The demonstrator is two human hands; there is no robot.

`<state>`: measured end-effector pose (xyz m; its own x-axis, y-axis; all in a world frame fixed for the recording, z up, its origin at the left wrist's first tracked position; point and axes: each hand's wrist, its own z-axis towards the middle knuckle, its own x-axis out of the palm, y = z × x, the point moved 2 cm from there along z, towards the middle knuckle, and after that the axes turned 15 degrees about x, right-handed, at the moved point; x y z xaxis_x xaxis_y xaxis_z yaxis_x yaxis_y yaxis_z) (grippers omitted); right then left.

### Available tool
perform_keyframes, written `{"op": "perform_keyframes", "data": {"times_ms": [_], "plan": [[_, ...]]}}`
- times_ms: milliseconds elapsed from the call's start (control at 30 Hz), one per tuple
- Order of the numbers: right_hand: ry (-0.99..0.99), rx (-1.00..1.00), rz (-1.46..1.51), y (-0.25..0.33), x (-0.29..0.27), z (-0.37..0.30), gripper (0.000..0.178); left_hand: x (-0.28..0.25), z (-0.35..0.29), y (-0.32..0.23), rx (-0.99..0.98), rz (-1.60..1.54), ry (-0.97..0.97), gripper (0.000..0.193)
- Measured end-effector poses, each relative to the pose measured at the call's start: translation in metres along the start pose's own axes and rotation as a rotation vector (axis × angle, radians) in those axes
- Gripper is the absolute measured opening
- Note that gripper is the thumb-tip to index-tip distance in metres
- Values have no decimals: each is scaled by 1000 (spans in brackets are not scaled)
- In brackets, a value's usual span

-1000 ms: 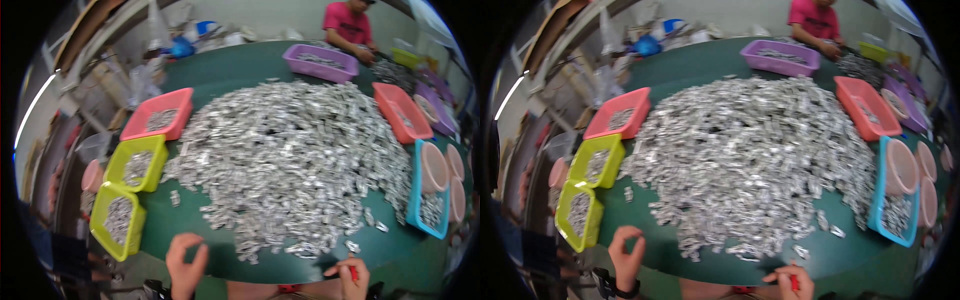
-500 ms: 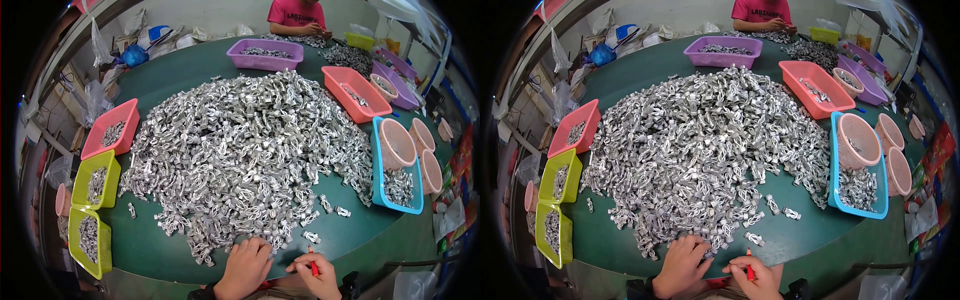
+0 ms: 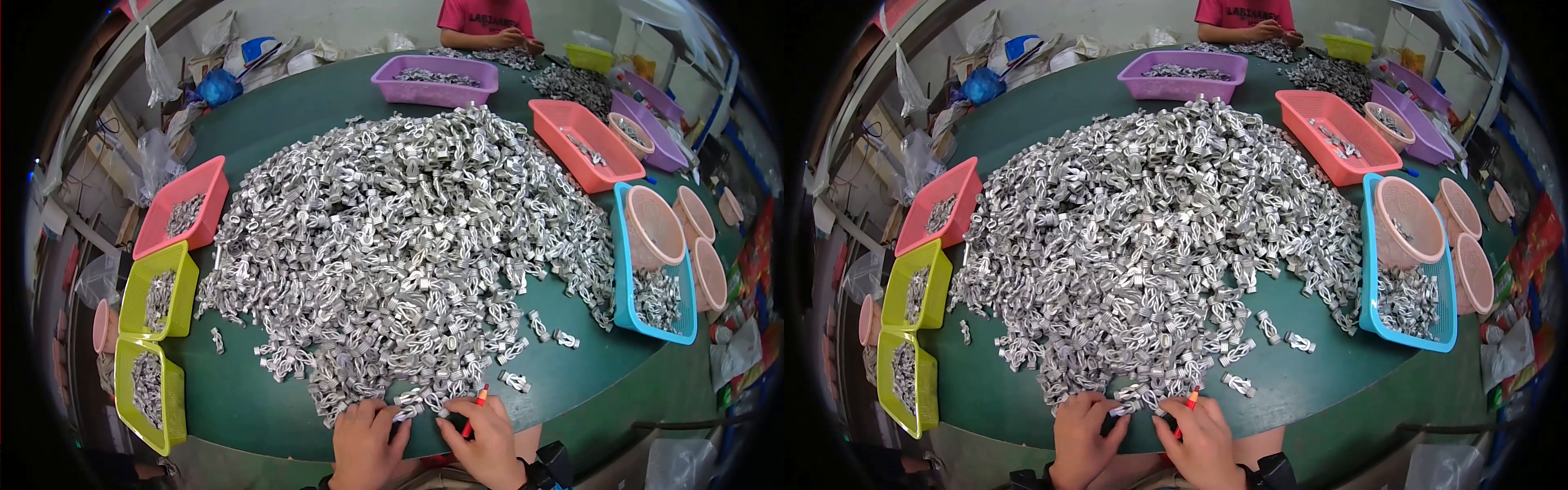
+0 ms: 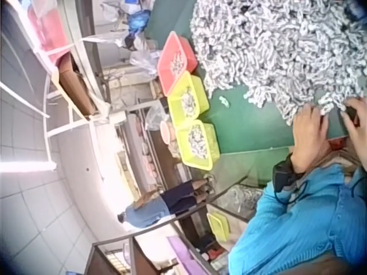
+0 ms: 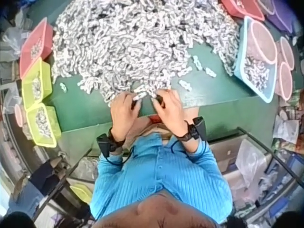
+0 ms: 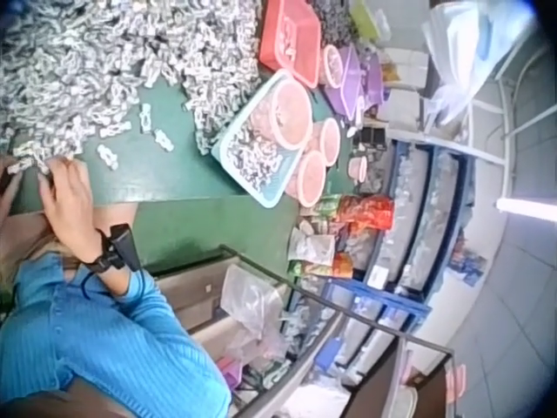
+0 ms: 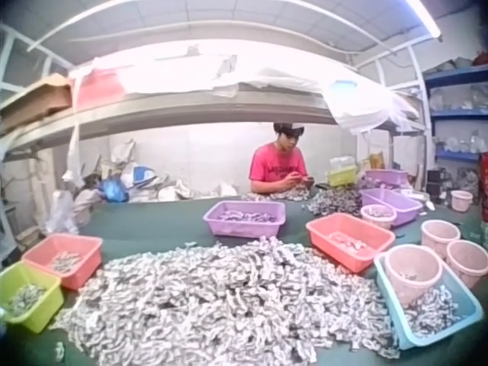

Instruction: The recorder is sorting through a large pile of small silver metal clips at a workbench, inspecting them and placing specific ones into colored plastic bins.

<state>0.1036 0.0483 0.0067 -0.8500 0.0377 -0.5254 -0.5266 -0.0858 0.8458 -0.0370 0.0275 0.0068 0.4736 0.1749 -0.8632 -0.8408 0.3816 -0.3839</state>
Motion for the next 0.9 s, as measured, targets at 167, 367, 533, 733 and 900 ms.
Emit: {"op": "perform_keyframes", "data": {"times_ms": [167, 367, 533, 733, 900], "plan": [[-13, -41, -27, -2, 2, -2, 21, -1, 4, -4, 28, -70, -74, 24], [-1, -19, 1, -5, 0, -6, 18, 15, 11, -3, 55, -168, 31, 24], [8, 50, 67, -12, -9, -4, 18, 13, 14, -3, 68, -216, 66, 23], [-19, 108, -280, -19, -29, 17, 33, 4, 16, -4, 51, -322, -58, 18], [-130, 94, -202, -19, -49, 21, 15, -18, 15, -1, -70, -658, -319, 13]]}}
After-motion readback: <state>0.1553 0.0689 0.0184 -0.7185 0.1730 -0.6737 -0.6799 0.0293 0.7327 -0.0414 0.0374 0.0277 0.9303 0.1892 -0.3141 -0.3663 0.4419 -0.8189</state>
